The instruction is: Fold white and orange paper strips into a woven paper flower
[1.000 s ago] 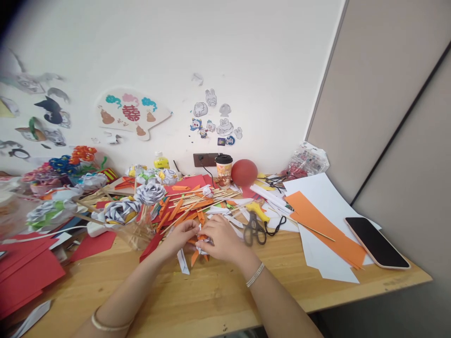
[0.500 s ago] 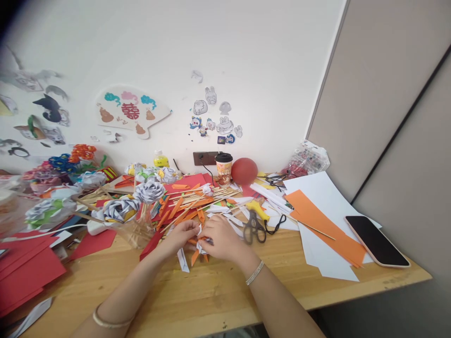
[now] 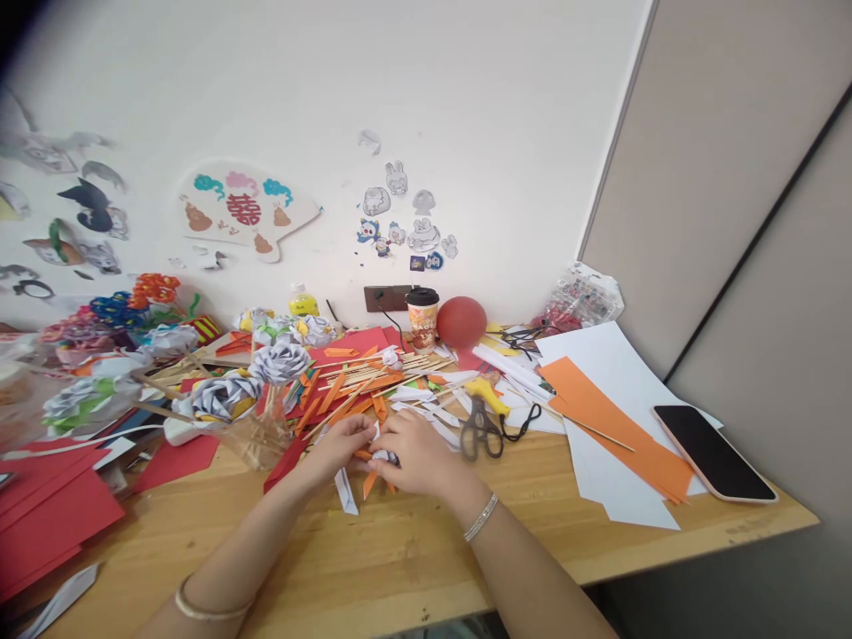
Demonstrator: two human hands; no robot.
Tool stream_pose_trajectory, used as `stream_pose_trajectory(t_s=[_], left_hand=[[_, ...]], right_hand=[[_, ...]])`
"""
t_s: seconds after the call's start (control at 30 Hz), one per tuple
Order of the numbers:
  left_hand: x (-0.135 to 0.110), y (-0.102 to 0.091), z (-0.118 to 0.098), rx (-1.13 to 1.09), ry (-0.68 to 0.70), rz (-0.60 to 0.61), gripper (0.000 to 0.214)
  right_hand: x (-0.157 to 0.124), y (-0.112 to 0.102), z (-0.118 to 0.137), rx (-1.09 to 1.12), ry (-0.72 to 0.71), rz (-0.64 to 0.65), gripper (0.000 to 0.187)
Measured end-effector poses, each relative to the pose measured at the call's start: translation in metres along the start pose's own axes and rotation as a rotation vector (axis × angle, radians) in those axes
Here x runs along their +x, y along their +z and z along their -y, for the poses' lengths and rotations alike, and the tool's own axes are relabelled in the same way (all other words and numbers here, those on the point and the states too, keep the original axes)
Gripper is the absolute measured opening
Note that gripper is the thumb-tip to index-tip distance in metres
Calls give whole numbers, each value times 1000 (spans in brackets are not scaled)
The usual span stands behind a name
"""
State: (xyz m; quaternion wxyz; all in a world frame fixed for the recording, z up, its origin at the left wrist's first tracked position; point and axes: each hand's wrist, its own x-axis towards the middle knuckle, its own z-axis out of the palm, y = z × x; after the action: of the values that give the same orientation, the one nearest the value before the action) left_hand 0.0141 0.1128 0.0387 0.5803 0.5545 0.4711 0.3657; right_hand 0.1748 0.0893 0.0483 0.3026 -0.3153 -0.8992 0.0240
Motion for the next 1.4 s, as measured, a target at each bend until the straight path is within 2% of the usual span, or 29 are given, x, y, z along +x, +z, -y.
stream_pose_trajectory(t_s=[0.53, 0.73, 0.87, 0.97, 1.03, 1.1, 1.17, 1.27, 1.4], left_hand=[[3, 0, 4, 33, 11, -34, 30], [11, -6, 7, 128, 227, -122, 26], [11, -6, 4, 103, 238, -155, 26], [10, -5, 2, 62, 286, -140, 27], [10, -5, 1, 32, 328, -107, 27], [9, -4, -1, 29, 361, -69, 25], [6, -3, -3, 39, 378, -35, 24], [2, 0, -6, 58, 390, -3, 22], [2, 2, -7, 58, 415, 21, 21]], right_hand=[[-1, 11, 0, -34, 21, -29, 11], [1, 4, 1, 58, 75, -171, 13], [1, -1, 1, 126, 57, -243, 12], [1, -6, 0, 178, 151, -370, 16], [1, -8, -3, 232, 267, -476, 17], [2, -6, -9, 347, 396, -513, 15], [4, -2, -15, 539, 496, -430, 15], [6, 4, -23, 759, 539, -272, 17], [6, 5, -22, 836, 584, -314, 16]])
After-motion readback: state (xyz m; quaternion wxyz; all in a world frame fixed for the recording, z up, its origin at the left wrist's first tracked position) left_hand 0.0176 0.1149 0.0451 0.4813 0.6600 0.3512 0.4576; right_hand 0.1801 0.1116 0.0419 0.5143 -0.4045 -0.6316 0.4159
